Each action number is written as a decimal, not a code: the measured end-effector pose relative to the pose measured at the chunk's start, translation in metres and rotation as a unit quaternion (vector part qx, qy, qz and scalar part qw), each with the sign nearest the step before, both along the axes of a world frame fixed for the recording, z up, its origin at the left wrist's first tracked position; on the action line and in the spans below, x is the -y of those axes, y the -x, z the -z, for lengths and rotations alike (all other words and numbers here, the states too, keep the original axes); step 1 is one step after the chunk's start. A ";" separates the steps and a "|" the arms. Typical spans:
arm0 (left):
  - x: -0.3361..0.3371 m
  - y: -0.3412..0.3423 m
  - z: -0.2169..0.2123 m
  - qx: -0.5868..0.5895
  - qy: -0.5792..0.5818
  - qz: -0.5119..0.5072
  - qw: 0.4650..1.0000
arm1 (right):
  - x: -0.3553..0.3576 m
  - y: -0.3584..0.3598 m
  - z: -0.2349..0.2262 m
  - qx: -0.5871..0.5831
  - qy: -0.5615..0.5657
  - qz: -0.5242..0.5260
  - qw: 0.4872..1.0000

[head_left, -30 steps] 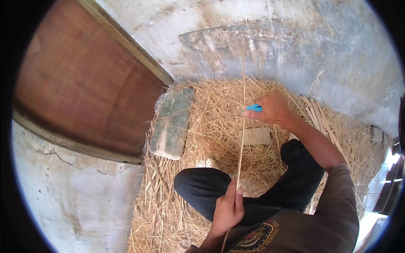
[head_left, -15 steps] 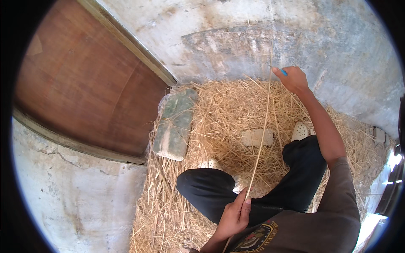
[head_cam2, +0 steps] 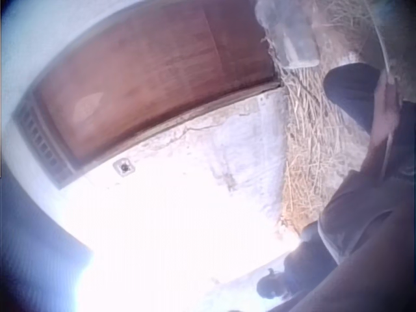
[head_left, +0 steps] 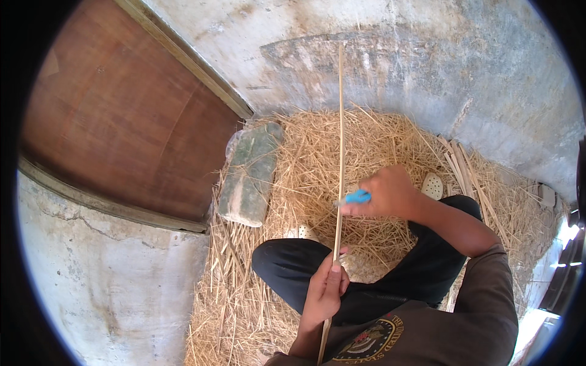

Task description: The person sits on a straw-covered floor and uses a blue utility knife to shave a long, thin bamboo stick. They hold the stick with their left hand and repeatedly scrape the surface with the knife in their right hand, removing thin strips of material.

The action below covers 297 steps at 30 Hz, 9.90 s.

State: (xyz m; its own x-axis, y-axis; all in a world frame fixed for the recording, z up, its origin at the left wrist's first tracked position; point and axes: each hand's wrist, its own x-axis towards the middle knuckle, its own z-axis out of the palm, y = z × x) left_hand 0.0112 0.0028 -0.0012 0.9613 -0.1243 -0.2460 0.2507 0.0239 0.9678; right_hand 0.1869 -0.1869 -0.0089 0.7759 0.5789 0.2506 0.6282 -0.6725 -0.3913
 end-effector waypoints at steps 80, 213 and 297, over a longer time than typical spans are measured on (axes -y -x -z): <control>0.009 0.021 -0.029 0.057 -0.283 0.031 0.957 | 0.050 -0.106 0.028 0.065 -0.035 0.189 0.979; -0.005 -0.019 0.002 -0.003 0.001 0.010 1.000 | -0.005 -0.029 0.026 0.105 -0.062 -0.009 0.993; -0.004 0.014 0.005 0.022 0.078 0.036 0.996 | 0.048 -0.072 0.005 -0.006 -0.025 0.250 0.968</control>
State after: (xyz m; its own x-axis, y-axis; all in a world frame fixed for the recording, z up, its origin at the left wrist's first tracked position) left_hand -0.0031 0.0065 -0.0060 0.9582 -0.2260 -0.1756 0.2142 0.1594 0.9637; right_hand 0.2591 -0.2353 -0.0136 0.9592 0.1173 0.2573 0.2237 -0.8713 -0.4367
